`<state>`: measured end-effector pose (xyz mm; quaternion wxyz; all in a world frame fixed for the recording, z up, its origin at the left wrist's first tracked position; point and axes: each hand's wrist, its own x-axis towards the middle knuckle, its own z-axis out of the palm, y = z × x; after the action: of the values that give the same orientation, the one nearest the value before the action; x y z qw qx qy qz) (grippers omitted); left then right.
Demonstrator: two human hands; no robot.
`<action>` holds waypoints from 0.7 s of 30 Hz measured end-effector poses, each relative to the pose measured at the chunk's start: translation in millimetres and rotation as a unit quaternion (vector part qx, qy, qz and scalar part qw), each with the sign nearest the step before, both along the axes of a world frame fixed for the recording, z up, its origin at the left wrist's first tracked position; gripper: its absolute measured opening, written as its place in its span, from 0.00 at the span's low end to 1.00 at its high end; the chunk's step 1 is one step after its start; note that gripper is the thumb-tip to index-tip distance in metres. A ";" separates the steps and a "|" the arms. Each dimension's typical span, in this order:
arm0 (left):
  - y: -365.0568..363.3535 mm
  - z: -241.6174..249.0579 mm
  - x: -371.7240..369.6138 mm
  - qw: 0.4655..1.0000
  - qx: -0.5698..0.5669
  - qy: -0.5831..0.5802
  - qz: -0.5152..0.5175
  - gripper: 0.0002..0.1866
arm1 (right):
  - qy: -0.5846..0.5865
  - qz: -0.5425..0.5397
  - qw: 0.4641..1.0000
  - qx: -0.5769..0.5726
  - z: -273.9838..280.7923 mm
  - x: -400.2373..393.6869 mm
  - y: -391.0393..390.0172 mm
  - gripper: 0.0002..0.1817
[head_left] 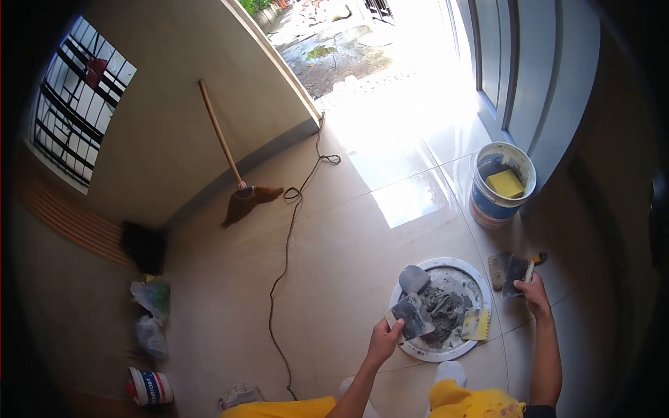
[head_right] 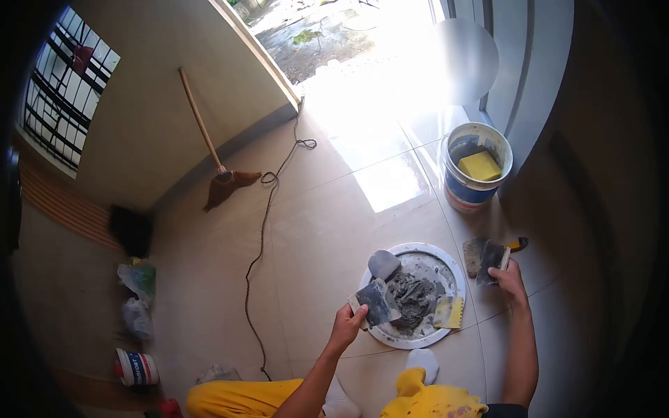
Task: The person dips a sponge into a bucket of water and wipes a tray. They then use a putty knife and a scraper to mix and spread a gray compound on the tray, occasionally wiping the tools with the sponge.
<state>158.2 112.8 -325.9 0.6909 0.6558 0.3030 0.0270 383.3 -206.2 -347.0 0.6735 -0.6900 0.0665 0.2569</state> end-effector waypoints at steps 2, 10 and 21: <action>-10.0 2.1 4.6 1.000 0.011 0.000 -0.001 0.12 | 0.054 0.005 0.998 0.020 44.1 -29.6 24.5 0.24; -23.7 2.8 11.2 0.999 0.017 -0.024 -0.023 0.13 | -0.374 0.242 0.883 -0.146 74.0 -110.2 71.4 0.20; -30.7 14.8 9.8 0.997 -0.072 0.007 0.012 0.14 | -0.604 0.426 0.620 -0.264 84.9 -133.3 77.5 0.18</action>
<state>168.1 82.1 -311.1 0.7336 0.6010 0.3171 0.0089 250.0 -128.7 -262.1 0.1656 -0.7891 -0.5914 0.0122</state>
